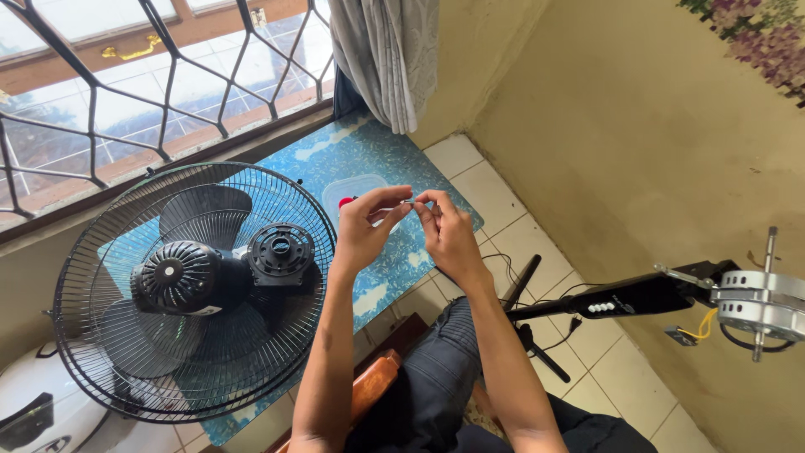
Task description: The person disassembles a small electric motor mounted on a stand, removes the rotor, and reassembles it using a screwdriver. The person handles the motor housing, rotor, and wires while seated.
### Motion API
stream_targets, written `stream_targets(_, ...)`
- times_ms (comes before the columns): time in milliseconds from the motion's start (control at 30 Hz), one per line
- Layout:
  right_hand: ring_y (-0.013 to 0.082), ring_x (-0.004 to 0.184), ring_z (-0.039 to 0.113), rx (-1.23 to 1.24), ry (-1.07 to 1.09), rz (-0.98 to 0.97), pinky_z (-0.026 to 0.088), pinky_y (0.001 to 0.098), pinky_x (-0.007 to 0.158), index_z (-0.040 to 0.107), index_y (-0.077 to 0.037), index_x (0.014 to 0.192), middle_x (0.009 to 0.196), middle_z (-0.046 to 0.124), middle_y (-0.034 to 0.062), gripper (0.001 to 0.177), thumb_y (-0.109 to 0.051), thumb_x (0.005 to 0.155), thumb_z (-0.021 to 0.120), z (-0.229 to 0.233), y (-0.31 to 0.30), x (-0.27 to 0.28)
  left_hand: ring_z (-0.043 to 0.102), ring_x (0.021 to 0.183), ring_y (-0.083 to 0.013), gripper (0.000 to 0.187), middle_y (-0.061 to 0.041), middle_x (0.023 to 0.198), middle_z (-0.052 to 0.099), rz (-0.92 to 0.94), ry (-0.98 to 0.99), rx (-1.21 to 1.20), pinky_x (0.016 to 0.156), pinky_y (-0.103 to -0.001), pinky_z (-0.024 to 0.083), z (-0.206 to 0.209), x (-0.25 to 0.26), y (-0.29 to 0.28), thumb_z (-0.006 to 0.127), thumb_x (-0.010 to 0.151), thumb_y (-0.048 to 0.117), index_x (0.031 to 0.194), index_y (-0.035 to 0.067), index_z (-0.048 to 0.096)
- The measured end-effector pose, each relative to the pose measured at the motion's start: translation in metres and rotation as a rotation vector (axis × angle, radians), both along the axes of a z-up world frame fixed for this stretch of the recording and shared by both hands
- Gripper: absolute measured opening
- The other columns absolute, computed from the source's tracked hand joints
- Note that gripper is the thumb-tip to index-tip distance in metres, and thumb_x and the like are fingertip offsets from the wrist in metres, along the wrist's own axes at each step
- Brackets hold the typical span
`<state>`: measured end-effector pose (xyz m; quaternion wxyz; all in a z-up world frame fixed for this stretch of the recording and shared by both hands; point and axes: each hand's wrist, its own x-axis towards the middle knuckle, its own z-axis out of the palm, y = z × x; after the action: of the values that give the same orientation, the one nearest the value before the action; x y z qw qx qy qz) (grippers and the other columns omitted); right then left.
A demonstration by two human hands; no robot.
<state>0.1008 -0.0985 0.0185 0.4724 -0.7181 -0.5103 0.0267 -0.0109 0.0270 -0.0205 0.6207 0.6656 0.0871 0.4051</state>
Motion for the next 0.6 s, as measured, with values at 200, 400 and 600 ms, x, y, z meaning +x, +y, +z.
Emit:
stream_targets(200, 0.0120, 0.051, 0.042, -0.011, -0.005, 0.016, 0.035, 0.0319, 0.049, 0.060, -0.004, 0.110, 0.060, 0.045, 0.0034, 0.010, -0.010, 0.104, 0.064, -0.012, 0.013, 0.006, 0.078, 0.091, -0.0156, 0.018, -0.010, 0.097, 0.078, -0.019, 0.140, -0.140, 0.082, -0.026, 0.063, -0.010, 0.001, 0.013, 0.067, 0.098, 0.003, 0.115, -0.001, 0.074)
stream_targets(400, 0.0124, 0.050, 0.041, -0.051, 0.023, 0.021, 0.035, 0.0320, 0.048, 0.060, -0.003, 0.110, 0.058, 0.044, 0.0043, 0.010, -0.010, 0.103, 0.064, -0.025, 0.027, 0.009, 0.075, 0.093, -0.0136, 0.027, -0.008, 0.102, 0.077, 0.016, 0.127, -0.132, 0.081, -0.026, 0.061, -0.016, -0.001, 0.023, 0.066, 0.095, 0.003, 0.121, 0.000, 0.068)
stream_targets(600, 0.0117, 0.052, 0.045, -0.066, 0.038, 0.056, 0.039, 0.0311, 0.050, 0.062, -0.004, 0.108, 0.060, 0.049, 0.0041, 0.010, -0.012, 0.104, 0.064, -0.047, 0.040, 0.014, 0.078, 0.090, -0.0144, 0.020, -0.009, 0.094, 0.079, 0.091, 0.281, -0.069, 0.079, -0.027, 0.062, -0.032, -0.002, 0.031, 0.071, 0.095, 0.005, 0.115, 0.002, 0.075)
